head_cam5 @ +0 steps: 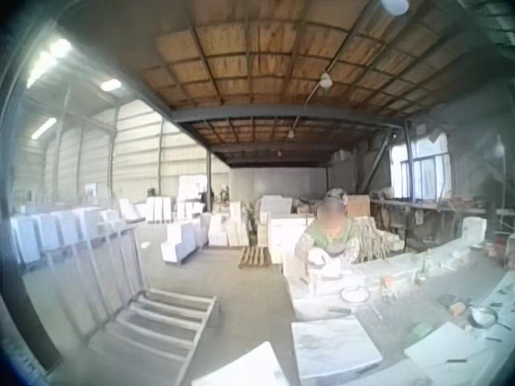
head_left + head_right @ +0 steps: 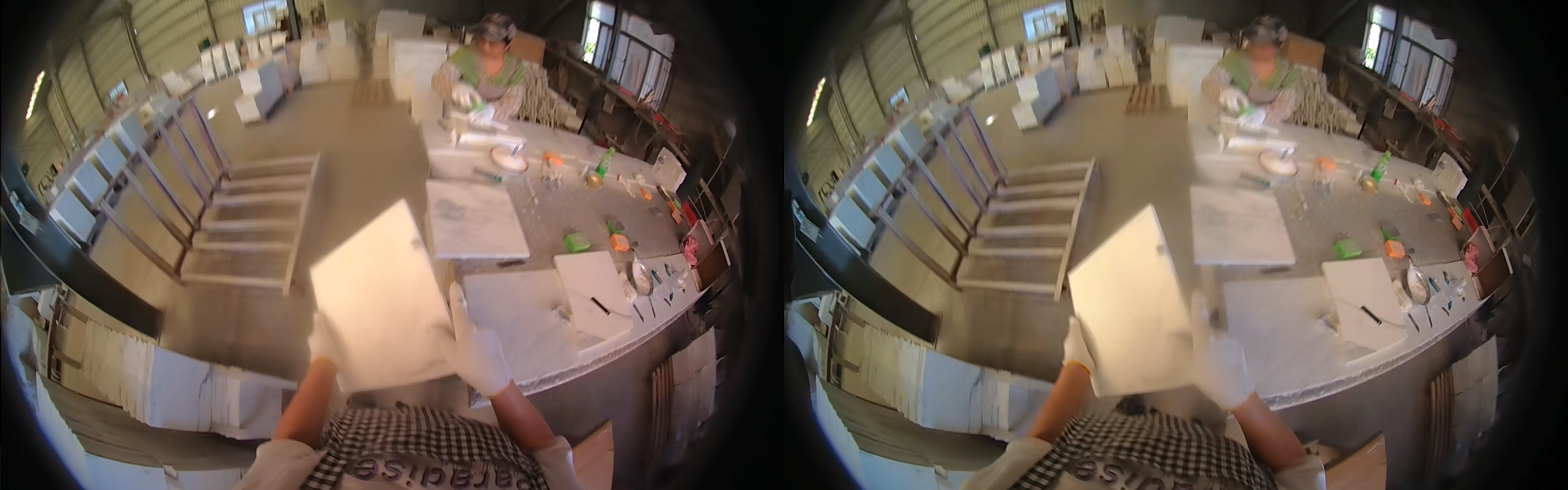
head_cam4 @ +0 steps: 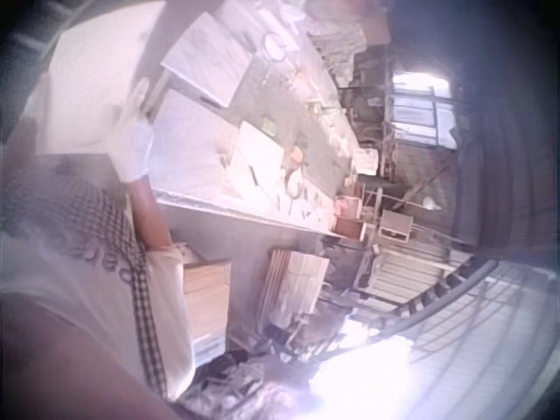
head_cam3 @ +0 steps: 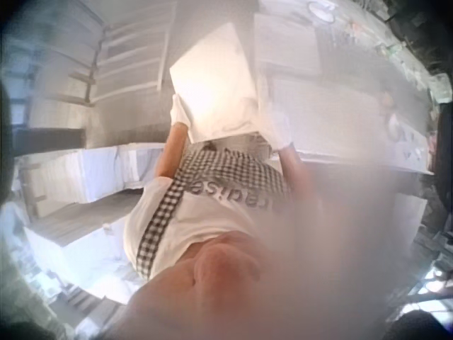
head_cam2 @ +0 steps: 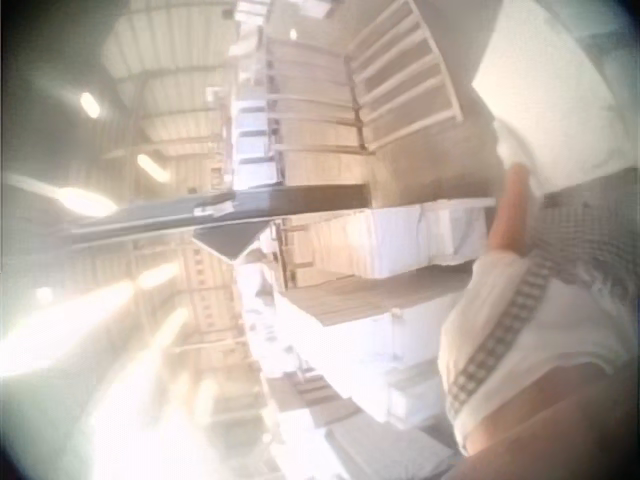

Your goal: The person moves a wooden pallet, then picks up white rectangular tiles from a table, wipes their surfaces with a cloth, and places them onto the pallet. The person repeats this process for several tiles.

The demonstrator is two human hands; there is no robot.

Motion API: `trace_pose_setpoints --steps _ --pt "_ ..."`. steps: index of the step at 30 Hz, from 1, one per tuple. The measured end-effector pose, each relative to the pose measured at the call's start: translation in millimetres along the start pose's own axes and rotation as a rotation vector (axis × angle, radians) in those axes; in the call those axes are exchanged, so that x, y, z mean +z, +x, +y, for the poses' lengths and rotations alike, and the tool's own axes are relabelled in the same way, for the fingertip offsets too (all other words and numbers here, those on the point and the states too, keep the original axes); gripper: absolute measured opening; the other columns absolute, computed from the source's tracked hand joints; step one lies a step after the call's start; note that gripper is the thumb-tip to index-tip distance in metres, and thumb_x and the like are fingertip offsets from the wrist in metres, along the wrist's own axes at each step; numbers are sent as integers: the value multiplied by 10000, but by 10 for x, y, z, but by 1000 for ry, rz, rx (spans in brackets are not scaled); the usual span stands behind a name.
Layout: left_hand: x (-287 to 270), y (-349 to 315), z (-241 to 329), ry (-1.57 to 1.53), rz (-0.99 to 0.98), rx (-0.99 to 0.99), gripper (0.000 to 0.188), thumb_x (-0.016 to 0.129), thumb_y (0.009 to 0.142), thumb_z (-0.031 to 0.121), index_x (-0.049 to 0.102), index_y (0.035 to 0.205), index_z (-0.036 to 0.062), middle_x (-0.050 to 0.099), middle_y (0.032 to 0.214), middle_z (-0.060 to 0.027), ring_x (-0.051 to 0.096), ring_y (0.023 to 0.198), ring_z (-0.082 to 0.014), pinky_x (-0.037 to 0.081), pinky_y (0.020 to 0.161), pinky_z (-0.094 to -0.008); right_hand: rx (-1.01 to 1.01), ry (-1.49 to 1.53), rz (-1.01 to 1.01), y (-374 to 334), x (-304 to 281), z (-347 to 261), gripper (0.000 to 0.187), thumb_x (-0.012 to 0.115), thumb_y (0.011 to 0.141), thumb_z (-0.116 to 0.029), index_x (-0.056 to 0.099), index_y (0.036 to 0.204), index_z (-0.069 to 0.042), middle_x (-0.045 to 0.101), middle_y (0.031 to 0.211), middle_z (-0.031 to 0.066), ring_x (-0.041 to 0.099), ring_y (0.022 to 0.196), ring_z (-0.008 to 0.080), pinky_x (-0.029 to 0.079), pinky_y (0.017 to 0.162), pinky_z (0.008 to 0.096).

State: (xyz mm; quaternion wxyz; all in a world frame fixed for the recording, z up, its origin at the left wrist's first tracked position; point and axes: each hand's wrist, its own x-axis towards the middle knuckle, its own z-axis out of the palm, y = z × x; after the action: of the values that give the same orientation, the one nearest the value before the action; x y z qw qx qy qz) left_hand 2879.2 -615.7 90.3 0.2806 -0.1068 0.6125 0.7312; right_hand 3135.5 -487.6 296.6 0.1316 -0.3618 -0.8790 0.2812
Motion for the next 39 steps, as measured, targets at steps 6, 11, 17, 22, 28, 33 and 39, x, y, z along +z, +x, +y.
trace_pose_setpoints --steps 6,11,17,22,28,33,39 --pt "-717 482 769 -81 182 16 625 501 966 554 641 1141 -30 615 936 -42 551 790 -148 478 692 -312 -35 252 -55 779 1027 -65 301 593 943 -227 574 1153 -12 649 922 229 645 856 375 500 752 415" --pt "-721 620 1327 -110 227 35 502 474 1001 469 640 1016 -4 580 845 -11 534 705 -128 451 598 -301 -65 249 -31 1199 1405 -121 192 584 943 -184 562 1001 -3 625 863 226 618 823 409 479 699 434" --pt "-461 1117 1628 -120 177 30 504 446 1012 495 652 956 38 581 813 9 529 699 -102 440 591 -269 -25 245 20 1969 1658 -25 229 564 959 -236 576 1003 -12 614 900 249 590 873 453 467 724 473" --pt "64 1663 1978 -101 150 116 500 434 1025 477 658 1020 30 613 888 -4 556 777 -109 460 665 -258 44 336 26 2834 1701 -68 246 574 955 -252 584 1024 -16 622 917 243 600 876 442 468 732 473" --pt "752 2303 2460 -132 187 242 540 444 1021 495 627 1144 2 627 1029 -35 579 890 -135 484 744 -273 79 366 -79 3988 1480 -200 312 621 925 -301 583 1022 -7 631 929 237 621 860 408 480 736 444" --pt "1118 2762 2739 -137 274 215 558 443 1024 492 606 1182 -18 621 1058 -43 580 923 -143 487 769 -270 114 393 -172 4853 1339 -364 368 649 901 -341 577 1004 5 629 919 237 626 867 400 480 741 435" --pt "1574 3700 3126 -158 259 216 561 436 1026 483 598 1195 -27 618 1070 -50 582 937 -152 489 787 -274 172 389 -180 5839 1549 -428 374 613 920 -354 578 1000 10 630 935 245 623 880 407 476 754 433"
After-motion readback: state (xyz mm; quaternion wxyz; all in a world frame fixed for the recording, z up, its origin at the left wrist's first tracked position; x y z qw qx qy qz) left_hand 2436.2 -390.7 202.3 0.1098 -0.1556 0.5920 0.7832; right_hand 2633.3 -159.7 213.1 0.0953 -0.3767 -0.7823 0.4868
